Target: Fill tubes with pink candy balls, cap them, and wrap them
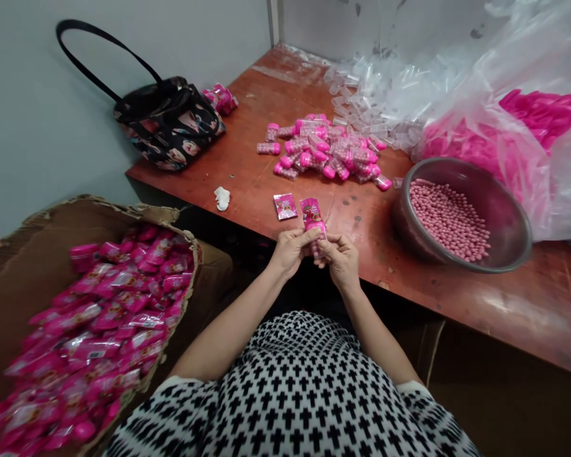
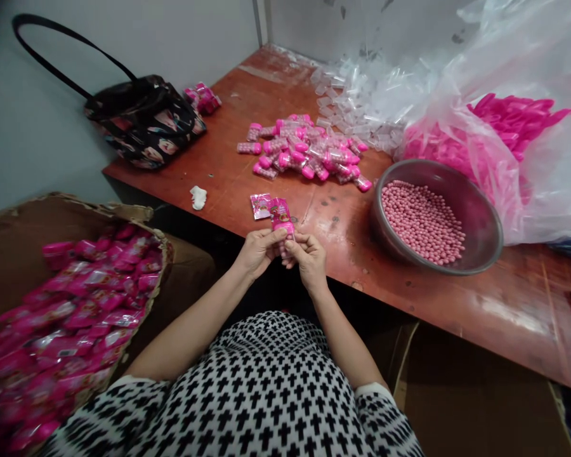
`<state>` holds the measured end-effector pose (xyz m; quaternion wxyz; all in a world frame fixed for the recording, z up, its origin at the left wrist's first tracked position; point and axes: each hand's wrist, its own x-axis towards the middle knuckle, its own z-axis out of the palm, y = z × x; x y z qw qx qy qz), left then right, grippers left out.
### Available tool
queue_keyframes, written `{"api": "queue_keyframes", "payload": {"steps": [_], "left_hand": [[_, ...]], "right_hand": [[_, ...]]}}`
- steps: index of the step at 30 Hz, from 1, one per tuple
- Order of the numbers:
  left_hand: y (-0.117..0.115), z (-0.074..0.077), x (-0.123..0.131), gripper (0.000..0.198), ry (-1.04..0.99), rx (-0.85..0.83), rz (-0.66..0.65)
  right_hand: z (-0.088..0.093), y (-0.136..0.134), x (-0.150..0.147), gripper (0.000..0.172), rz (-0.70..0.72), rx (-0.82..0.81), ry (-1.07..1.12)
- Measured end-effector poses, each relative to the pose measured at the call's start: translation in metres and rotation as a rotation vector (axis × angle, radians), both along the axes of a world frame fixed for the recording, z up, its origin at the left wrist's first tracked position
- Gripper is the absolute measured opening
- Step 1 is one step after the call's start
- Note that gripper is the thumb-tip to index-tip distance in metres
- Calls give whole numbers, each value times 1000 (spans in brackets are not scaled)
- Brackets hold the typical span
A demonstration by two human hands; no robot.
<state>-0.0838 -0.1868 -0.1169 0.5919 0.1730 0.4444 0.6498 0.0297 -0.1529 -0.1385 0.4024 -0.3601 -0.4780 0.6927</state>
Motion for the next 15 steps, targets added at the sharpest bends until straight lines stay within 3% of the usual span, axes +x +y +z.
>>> {"api": "queue_keyframes", "payload": {"steps": [8,15], "left_hand": [[0,-5,-1,33,-36,-6,133],[0,-2,-10,31,-31,58,-133]], "right_hand": [[1,-7,2,24,0,222,-152],[1,-6,1,25,16,24,18]]}}
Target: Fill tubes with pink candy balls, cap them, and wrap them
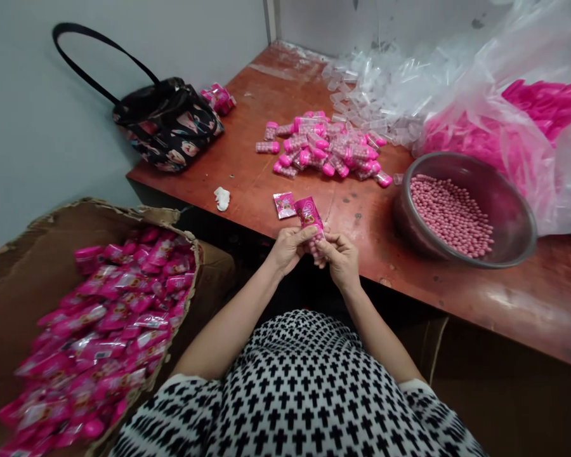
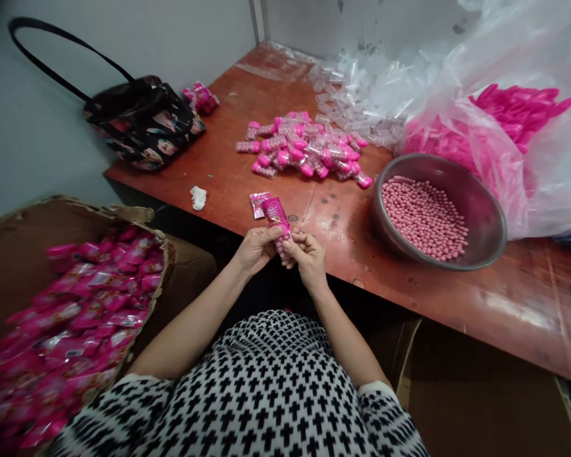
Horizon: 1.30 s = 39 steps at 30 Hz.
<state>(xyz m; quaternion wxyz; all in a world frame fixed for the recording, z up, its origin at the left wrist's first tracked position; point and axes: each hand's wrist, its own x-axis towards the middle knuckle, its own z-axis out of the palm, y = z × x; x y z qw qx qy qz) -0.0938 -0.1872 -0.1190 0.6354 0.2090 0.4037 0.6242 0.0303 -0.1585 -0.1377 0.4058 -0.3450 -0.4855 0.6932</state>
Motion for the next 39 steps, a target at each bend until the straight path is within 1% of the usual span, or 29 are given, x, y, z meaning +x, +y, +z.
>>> {"api": "queue_keyframes", "payload": {"steps": [3,6,9,10,12,14,16,18,20,23,25,27,29,34,36,39], "left_hand": [[-1,-1,-1,27,51,-2,22],[-2,-1,7,27,77,-29,128],[-3,1,20,29,38,-70,245],[-4,1,23,29,33,-77,268],[-6,3,27,31,32,-68,281],[-7,3,27,34,6,-41,278],[-7,4,25,37,-34,-25,271],[-5,3,23,38,-47,-30,255],[-4,3,23,37,-29,-47,242],[-4,2,26,36,2,-51,267],[-5,1,28,34,23,-42,276],[-6,0,27,33,36,-38,272],[-6,-2,26,32,29,-42,270],[-6,-4,24,30,-9,-52,281],[-7,-4,22,29,8,-33,237],[-11,-4,19,29,48,1,86]], "right_hand": [[1,-3,-2,28,-61,49,-48],[-2,-7,-2,28,-127,147,-108],[-6,-7,-1,24,-143,256,-141],[-6,-7,0,24,-141,269,-141],[-4,-6,2,25,-118,223,-118],[0,-5,3,27,-95,132,-84],[4,-6,3,30,-83,85,-67],[5,-7,2,30,-99,100,-72],[2,-8,1,28,-136,154,-90],[-1,-7,2,27,-184,222,-110],[-1,-5,3,30,-164,172,-94],[1,-3,3,32,-109,84,-68],[3,-3,3,32,-67,41,-55],[4,-10,4,28,-95,109,-83],[4,-12,5,28,-94,118,-79],[3,-9,6,28,-81,86,-55]]}}
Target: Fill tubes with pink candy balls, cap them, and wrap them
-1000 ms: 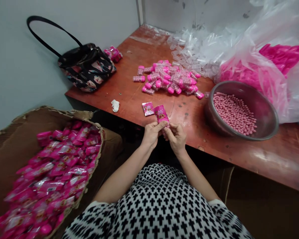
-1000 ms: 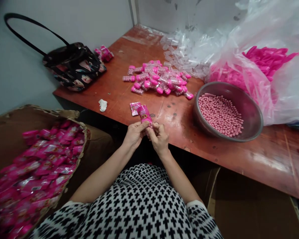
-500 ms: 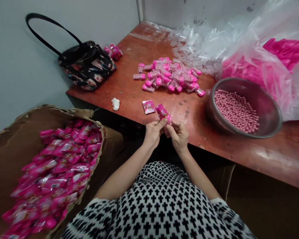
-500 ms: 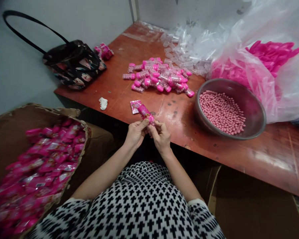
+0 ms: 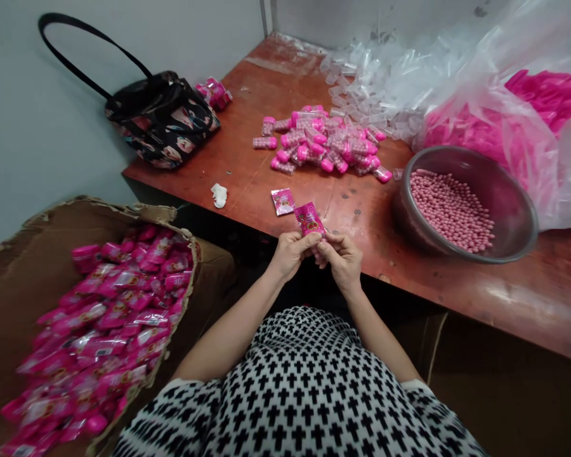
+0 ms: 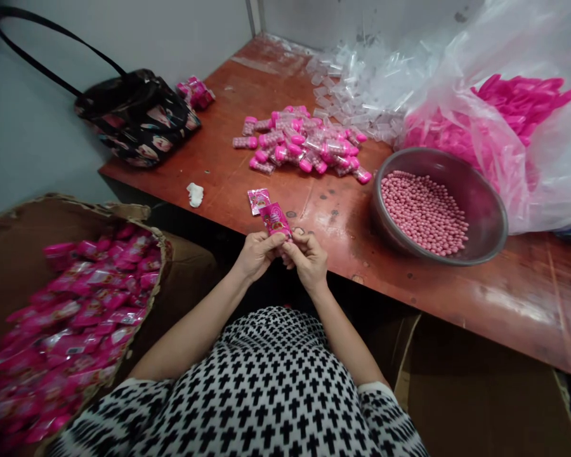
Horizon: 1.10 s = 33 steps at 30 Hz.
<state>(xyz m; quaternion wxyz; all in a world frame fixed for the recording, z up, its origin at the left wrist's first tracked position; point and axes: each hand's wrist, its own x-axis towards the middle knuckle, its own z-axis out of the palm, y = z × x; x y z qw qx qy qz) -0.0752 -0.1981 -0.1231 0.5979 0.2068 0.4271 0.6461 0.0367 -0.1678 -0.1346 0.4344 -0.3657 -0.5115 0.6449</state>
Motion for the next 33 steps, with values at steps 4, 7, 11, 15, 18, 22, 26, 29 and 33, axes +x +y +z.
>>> {"api": "queue_keyframes", "payload": {"steps": [4,7,11,15,18,22,26,29,33], "left_hand": [[-4,0,-2,34,-2,19,-93],[-3,0,0,32,-39,13,-16],[-1,3,3,31,-127,-45,156],[-2,0,9,30,-137,-53,117],[-6,-3,10,30,-153,-55,96],[-22,3,-4,30,-122,-51,122],[-54,15,-45,36,-20,51,539],[-73,10,-80,42,85,71,822],[-58,-12,-120,51,499,-96,838]], "right_hand": [[-2,5,-2,35,-9,-93,58],[-1,5,-4,36,-7,-115,77],[4,2,1,36,67,-94,67],[1,4,3,36,0,-113,71],[-3,9,-2,37,-7,-138,58],[-1,10,-15,36,138,-110,61],[6,9,-27,35,281,-91,86],[5,12,-29,29,264,-76,48],[-3,12,-27,25,219,-50,-20]]}}
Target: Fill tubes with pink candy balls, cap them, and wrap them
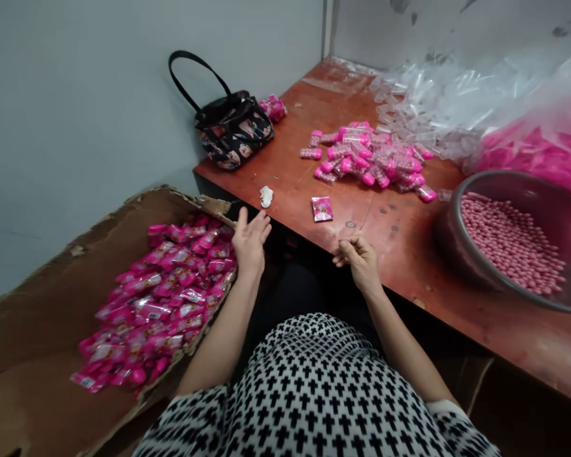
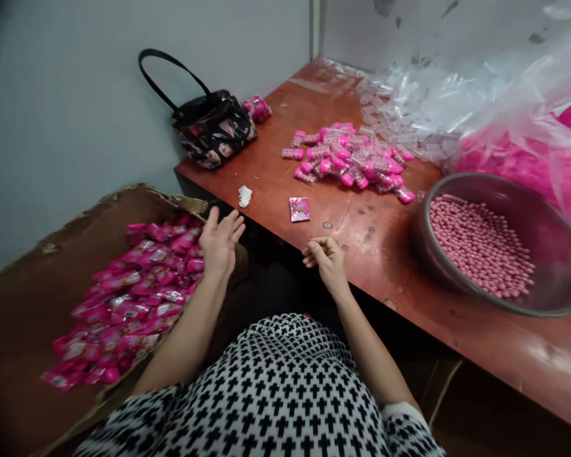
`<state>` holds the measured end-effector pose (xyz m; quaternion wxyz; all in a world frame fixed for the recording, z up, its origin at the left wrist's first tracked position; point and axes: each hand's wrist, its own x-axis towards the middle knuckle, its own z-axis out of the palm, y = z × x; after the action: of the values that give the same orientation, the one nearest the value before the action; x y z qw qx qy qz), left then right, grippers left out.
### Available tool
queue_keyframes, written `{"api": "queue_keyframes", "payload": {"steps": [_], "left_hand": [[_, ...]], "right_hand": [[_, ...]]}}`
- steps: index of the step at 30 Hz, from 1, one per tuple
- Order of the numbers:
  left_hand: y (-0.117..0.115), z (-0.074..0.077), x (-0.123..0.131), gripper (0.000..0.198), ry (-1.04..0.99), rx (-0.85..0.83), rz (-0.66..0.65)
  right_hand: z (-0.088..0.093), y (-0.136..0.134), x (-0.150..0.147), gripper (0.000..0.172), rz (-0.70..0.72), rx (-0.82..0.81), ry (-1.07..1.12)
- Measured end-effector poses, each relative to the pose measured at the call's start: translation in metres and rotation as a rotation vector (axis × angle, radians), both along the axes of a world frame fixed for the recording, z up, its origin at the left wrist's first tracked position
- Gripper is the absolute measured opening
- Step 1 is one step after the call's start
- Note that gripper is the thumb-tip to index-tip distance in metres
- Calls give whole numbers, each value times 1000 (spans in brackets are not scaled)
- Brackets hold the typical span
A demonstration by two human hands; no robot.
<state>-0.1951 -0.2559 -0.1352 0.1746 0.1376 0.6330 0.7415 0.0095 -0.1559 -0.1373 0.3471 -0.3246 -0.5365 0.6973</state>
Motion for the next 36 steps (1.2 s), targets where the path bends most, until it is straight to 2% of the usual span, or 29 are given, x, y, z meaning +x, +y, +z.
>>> {"api": "queue_keyframes", "payload": {"steps": [2,4,7,11,14,17,20,25,28,30,32,34,36], "left_hand": [[23,-12,-21,53,340,-242,11],[46,-23,-41,49,548,-468,38],[70,-38,-64,37,653,-690,3],[71,-41,-68,30,731,-769,57],[70,-33,-46,38,865,-727,28],[80,-30,-12,46,1002,-627,-211],[96,-36,13,42,1033,-598,-395],[111,-50,18,32,994,-533,-384],[109,-50,19,28,973,-440,-352],[105,-45,25,26,947,-356,-320],[101,-36,34,25,916,-254,-320],[96,-26,46,24,861,-163,-361],[93,-17,57,26,723,-119,-396]], "right_hand": [[-3,-2,2,24,9,10,-25],[-6,-5,4,24,18,10,-47],[-8,-7,8,24,9,-7,-77],[-10,-5,13,25,-21,-43,-102],[-10,-1,12,25,-16,-55,-98],[-6,7,9,26,-8,-63,-68],[-1,17,6,28,-18,-70,-48],[2,34,5,31,-24,-41,-26],[0,44,-3,27,-55,25,-53],[-1,53,-12,25,-150,96,-71],[-1,62,-22,35,-208,127,-51],[1,71,-30,45,-161,98,11],[4,76,-33,44,-90,57,59]]}}
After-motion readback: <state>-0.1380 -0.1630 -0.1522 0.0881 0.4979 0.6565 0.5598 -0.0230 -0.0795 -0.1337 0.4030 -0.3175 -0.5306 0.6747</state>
